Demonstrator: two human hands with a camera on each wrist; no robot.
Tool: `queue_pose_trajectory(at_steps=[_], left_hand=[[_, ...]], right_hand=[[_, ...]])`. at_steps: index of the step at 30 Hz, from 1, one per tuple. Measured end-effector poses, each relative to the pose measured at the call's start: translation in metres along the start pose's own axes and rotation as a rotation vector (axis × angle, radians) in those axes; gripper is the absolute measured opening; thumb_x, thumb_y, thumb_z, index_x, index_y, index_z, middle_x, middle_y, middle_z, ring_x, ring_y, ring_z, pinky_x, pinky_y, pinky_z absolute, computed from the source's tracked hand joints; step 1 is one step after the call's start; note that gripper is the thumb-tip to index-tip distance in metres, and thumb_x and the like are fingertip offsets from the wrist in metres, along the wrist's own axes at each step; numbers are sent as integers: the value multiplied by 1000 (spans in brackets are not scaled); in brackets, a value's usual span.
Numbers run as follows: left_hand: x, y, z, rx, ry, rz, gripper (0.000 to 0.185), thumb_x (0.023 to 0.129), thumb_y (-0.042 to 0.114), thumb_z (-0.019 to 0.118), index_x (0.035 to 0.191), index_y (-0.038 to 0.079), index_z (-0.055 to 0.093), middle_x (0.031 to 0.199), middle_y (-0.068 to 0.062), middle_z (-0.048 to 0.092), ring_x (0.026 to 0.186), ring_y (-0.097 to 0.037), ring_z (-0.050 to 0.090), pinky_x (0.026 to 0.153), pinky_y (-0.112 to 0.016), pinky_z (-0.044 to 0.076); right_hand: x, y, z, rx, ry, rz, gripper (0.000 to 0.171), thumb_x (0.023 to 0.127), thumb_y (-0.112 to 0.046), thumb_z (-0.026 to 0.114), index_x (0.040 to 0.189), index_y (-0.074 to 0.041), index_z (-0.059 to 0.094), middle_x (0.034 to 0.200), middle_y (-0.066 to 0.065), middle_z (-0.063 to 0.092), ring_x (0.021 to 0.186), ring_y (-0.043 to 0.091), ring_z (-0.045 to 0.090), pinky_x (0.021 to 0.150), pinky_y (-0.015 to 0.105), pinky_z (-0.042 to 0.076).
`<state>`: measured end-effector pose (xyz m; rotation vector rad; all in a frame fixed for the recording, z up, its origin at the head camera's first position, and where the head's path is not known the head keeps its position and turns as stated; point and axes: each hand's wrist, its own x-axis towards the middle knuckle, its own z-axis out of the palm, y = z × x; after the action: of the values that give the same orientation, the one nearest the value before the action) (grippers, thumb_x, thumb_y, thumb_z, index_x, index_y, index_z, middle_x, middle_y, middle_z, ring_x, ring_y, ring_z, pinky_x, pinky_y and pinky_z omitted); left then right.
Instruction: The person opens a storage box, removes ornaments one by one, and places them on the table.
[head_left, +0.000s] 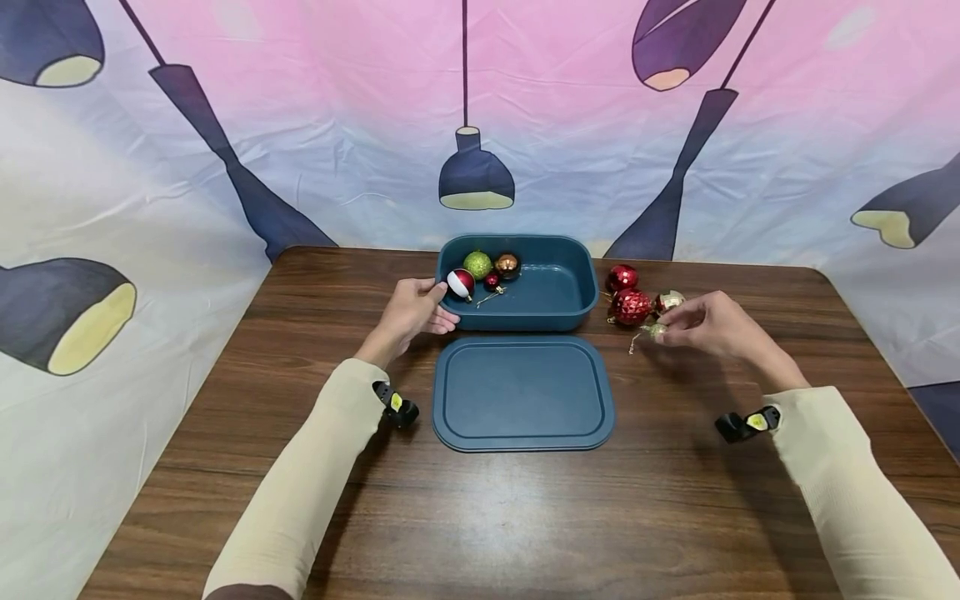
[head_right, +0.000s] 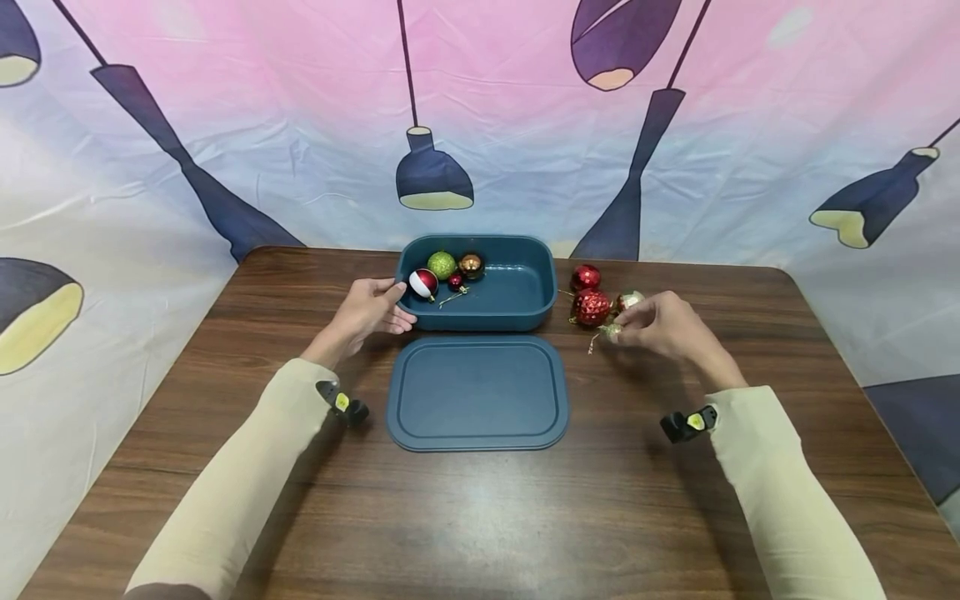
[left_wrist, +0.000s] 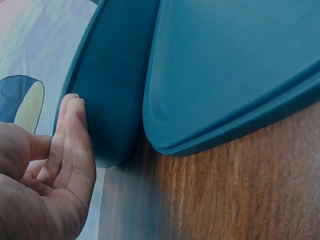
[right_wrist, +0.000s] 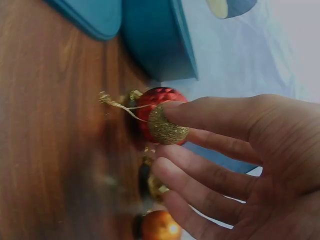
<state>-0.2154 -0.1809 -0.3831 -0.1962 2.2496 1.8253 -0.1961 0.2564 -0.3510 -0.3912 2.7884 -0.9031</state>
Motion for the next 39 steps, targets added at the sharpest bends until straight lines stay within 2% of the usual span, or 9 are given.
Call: queue_pose_trajectory(at_steps=[5, 11, 25, 33, 39], left_hand=[[0, 0, 0, 1, -1, -6, 54, 110, 25, 46, 158, 4, 33, 86, -16, 75, 76, -30, 76, 62, -27, 62], [1, 0, 0, -3, 3, -6, 54, 110, 25, 46, 158, 4, 33, 86, -17, 75, 75, -30, 76, 62, -28, 62], [1, 0, -1, -14, -9, -9, 55, 110, 25, 46, 158, 3, 32, 83, -15, 75, 70, -24, 75, 66, -30, 63], [1, 1, -1, -11, -2, -7, 54, 110, 25, 46, 158, 3, 32, 85, -16, 75, 72, -27, 75, 62, -28, 62], [1, 0, 0, 1, -1, -15, 54, 110, 25, 47, 158, 4, 33, 86, -16, 75, 72, -26, 75, 65, -30, 63]], right_hand=[[1, 7, 8, -8, 10, 26, 24, 87, -18, 82, 104, -2, 79, 96, 9, 76, 83, 14, 61, 69, 24, 50], [2, 14, 16, 12, 1, 52, 26, 89, -18, 80, 108, -1, 77, 86, 5, 75, 78, 14, 64, 68, 24, 50], [3, 18, 21, 4, -10, 51, 26, 90, -15, 77, 110, 1, 75, 81, 3, 75, 77, 14, 63, 70, 26, 49], [2, 16, 18, 28, -9, 44, 26, 89, -12, 78, 110, 3, 75, 88, 8, 76, 79, 12, 64, 68, 21, 50], [2, 12, 10, 17, 2, 43, 28, 88, -14, 79, 110, 3, 75, 98, 12, 76, 85, 15, 64, 70, 21, 51]])
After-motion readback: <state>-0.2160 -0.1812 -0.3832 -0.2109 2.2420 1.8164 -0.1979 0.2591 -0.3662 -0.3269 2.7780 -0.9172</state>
